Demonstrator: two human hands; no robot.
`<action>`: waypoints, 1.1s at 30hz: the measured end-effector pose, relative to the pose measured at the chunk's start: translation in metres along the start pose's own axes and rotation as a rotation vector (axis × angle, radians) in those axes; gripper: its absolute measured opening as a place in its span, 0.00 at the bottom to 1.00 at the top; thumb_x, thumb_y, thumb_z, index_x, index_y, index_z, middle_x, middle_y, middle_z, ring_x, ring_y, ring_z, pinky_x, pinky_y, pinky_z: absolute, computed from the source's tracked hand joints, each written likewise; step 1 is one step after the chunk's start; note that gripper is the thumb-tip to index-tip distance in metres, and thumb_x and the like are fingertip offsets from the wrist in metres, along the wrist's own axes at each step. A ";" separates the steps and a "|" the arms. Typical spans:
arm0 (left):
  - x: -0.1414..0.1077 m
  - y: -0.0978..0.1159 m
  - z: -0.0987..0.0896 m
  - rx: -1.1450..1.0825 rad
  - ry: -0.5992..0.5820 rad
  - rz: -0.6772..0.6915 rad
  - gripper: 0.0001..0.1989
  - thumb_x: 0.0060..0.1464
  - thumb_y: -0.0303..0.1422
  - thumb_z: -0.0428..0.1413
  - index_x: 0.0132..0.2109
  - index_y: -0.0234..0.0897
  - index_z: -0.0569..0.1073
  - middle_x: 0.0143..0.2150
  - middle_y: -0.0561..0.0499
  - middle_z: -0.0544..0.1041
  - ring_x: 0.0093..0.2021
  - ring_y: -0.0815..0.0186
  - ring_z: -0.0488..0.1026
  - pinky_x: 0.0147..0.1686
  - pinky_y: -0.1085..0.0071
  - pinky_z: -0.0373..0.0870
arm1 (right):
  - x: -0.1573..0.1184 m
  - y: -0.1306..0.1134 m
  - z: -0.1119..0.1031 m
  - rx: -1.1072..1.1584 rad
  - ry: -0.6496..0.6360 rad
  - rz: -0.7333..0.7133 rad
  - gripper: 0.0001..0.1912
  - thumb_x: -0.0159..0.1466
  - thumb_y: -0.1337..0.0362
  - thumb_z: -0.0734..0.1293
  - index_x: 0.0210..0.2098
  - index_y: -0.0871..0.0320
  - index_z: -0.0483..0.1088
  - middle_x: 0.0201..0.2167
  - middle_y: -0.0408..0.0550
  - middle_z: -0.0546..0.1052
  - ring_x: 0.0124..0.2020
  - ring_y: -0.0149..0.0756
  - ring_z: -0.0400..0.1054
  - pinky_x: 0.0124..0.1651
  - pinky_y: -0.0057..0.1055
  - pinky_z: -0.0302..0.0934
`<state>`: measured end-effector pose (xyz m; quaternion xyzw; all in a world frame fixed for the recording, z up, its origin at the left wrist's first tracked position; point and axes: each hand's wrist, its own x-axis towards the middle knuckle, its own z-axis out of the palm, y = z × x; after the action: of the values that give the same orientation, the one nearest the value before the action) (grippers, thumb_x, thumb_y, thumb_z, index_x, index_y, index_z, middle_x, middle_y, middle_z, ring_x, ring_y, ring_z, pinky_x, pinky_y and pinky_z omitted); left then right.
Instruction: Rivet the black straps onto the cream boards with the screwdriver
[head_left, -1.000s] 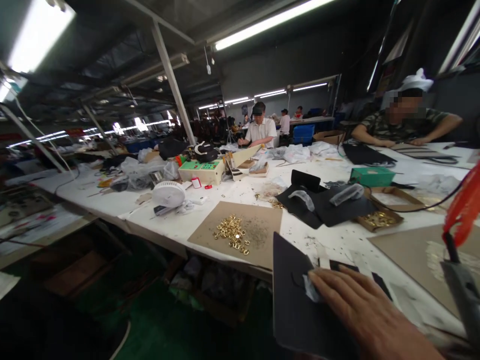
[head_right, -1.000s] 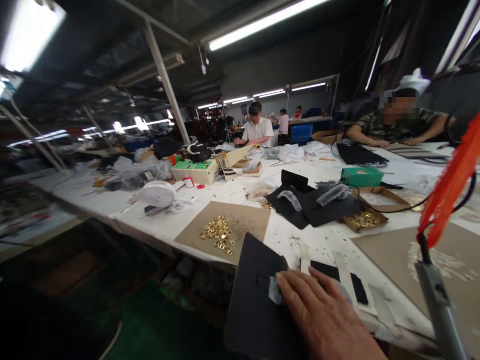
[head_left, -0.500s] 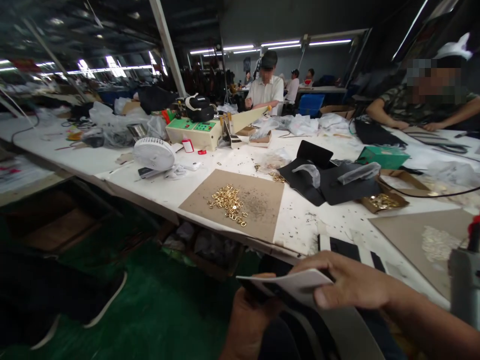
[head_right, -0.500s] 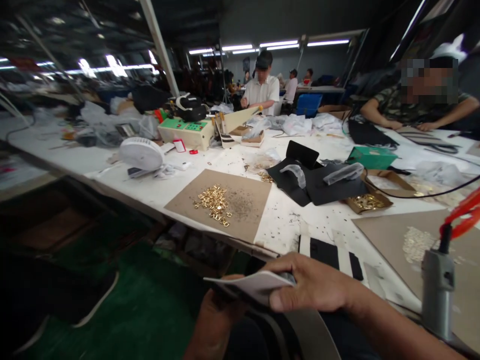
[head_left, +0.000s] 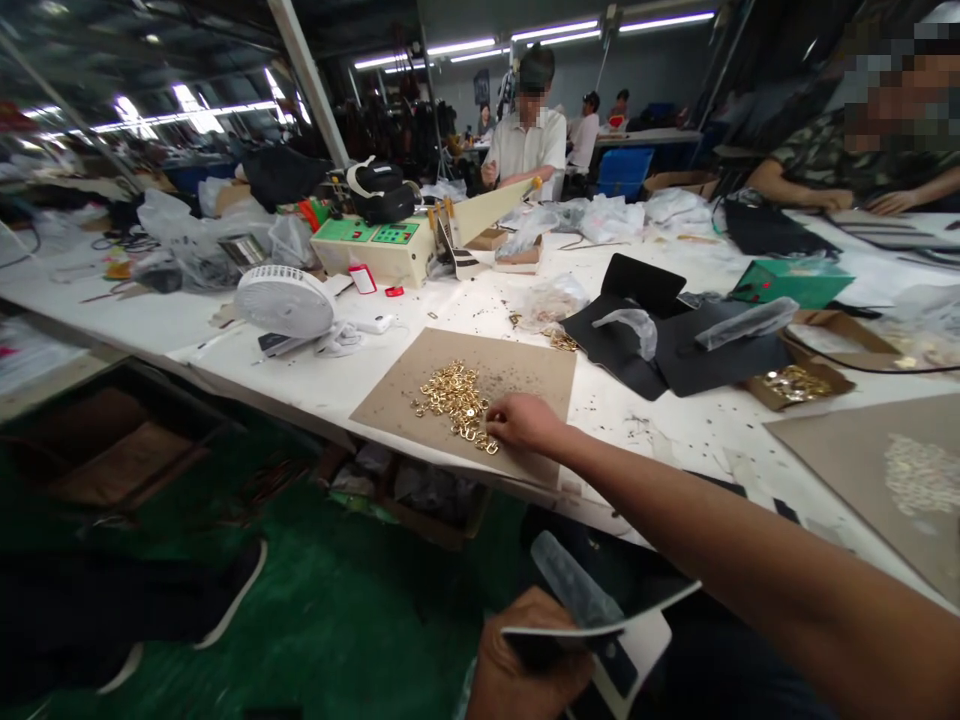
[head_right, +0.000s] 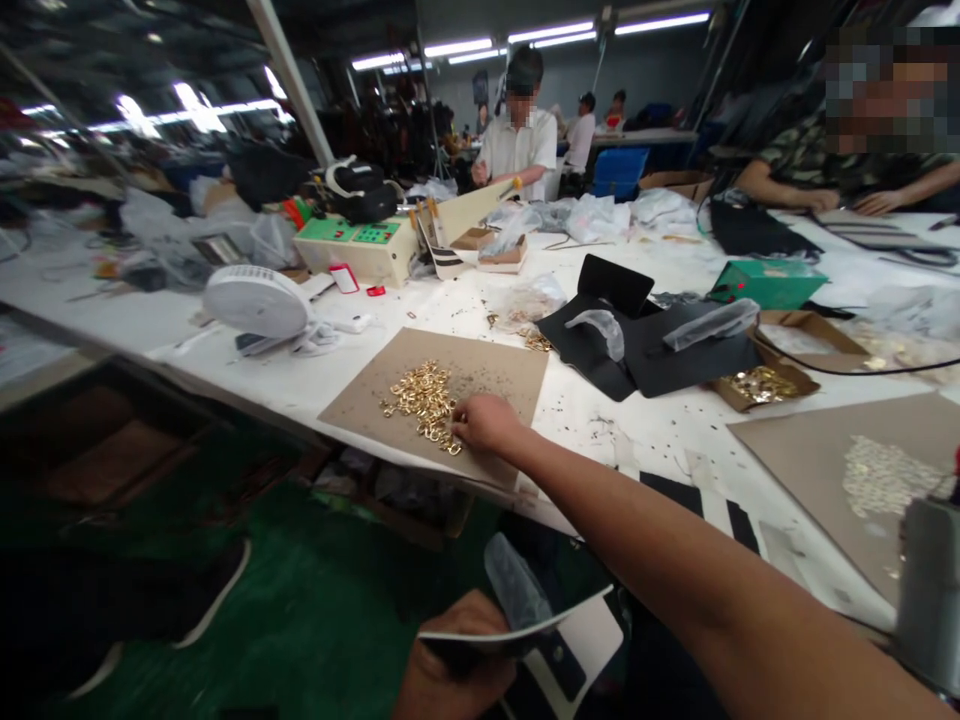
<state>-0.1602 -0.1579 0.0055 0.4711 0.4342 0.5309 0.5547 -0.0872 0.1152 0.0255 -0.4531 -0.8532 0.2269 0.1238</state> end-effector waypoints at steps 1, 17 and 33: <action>0.001 -0.002 0.001 0.018 -0.040 0.025 0.11 0.52 0.38 0.69 0.31 0.35 0.82 0.29 0.49 0.77 0.31 0.66 0.74 0.35 0.71 0.68 | 0.000 0.002 -0.001 0.005 0.000 -0.004 0.08 0.62 0.60 0.71 0.39 0.52 0.82 0.39 0.49 0.83 0.41 0.43 0.75 0.39 0.32 0.62; 0.017 -0.012 0.059 -0.001 -0.297 0.028 0.06 0.54 0.35 0.68 0.32 0.38 0.83 0.29 0.49 0.78 0.31 0.66 0.76 0.33 0.72 0.69 | -0.234 0.134 -0.098 0.331 0.358 0.480 0.06 0.59 0.62 0.72 0.36 0.56 0.78 0.30 0.43 0.81 0.31 0.34 0.73 0.35 0.30 0.65; 0.007 -0.013 0.099 0.090 -0.519 0.112 0.04 0.51 0.26 0.68 0.36 0.36 0.83 0.31 0.45 0.80 0.32 0.65 0.78 0.33 0.73 0.72 | -0.259 0.137 -0.080 -0.036 0.327 0.233 0.04 0.65 0.66 0.70 0.40 0.54 0.78 0.42 0.48 0.78 0.43 0.37 0.71 0.45 0.30 0.62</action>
<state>-0.0598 -0.1574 0.0103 0.6388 0.2738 0.4026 0.5957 0.1891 -0.0113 0.0255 -0.5817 -0.7676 0.1477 0.2253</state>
